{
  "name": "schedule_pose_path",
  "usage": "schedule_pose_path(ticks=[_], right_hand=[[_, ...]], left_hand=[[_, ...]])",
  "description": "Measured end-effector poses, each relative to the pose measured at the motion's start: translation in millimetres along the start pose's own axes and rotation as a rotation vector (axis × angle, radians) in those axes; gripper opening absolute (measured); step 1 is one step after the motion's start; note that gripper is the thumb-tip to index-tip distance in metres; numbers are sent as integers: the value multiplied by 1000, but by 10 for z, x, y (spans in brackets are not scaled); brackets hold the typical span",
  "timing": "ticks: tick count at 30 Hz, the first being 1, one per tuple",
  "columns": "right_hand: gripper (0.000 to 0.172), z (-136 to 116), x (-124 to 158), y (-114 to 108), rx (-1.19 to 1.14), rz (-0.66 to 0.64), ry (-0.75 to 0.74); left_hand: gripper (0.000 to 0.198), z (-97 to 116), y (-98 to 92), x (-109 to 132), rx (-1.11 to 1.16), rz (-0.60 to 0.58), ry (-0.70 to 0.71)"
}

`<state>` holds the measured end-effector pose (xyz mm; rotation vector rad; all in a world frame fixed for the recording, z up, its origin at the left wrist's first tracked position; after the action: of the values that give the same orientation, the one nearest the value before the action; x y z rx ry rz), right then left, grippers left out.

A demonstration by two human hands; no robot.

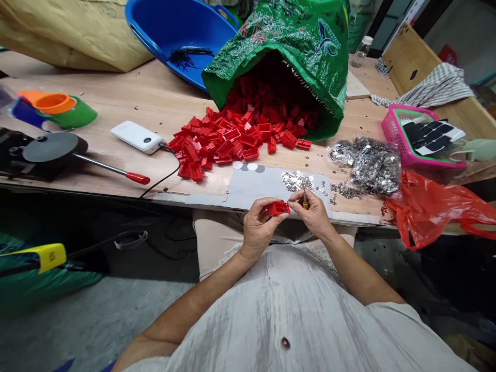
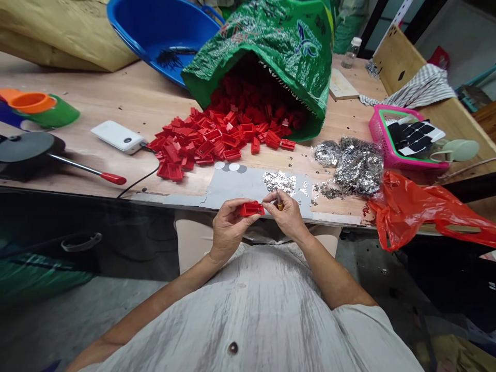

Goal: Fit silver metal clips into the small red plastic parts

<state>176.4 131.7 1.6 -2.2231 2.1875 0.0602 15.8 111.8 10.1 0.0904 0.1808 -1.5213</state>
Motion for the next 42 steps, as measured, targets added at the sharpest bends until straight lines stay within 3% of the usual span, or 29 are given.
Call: schedule_pose_path(ticks=[5, 10, 23, 36, 42], right_hand=[[15, 12, 5, 35, 38, -113, -5], [17, 89, 3, 46, 5, -147, 35], [20, 58, 58, 87, 22, -197, 74], [20, 31, 82, 28, 59, -168, 60], [25, 128, 87, 50, -23, -182, 120]], left_hand=[[35, 78, -4, 18, -116, -32, 153], [32, 157, 26, 33, -219, -67, 249], [33, -47, -12, -16, 11, -41, -37], [36, -81, 15, -11, 16, -72, -65], [35, -60, 51, -8, -3, -105, -30]])
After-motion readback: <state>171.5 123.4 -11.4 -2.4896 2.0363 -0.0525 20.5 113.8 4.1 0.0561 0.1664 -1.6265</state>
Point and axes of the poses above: each hand's wrist, its own x-axis away from the middle knuckle, its own y-axis out of the palm, z = x × y, the point moved 10 cm from there along -x, towards the middle knuckle, and after that the axes turned 12 degrees about -x, right-handed, at the moved point
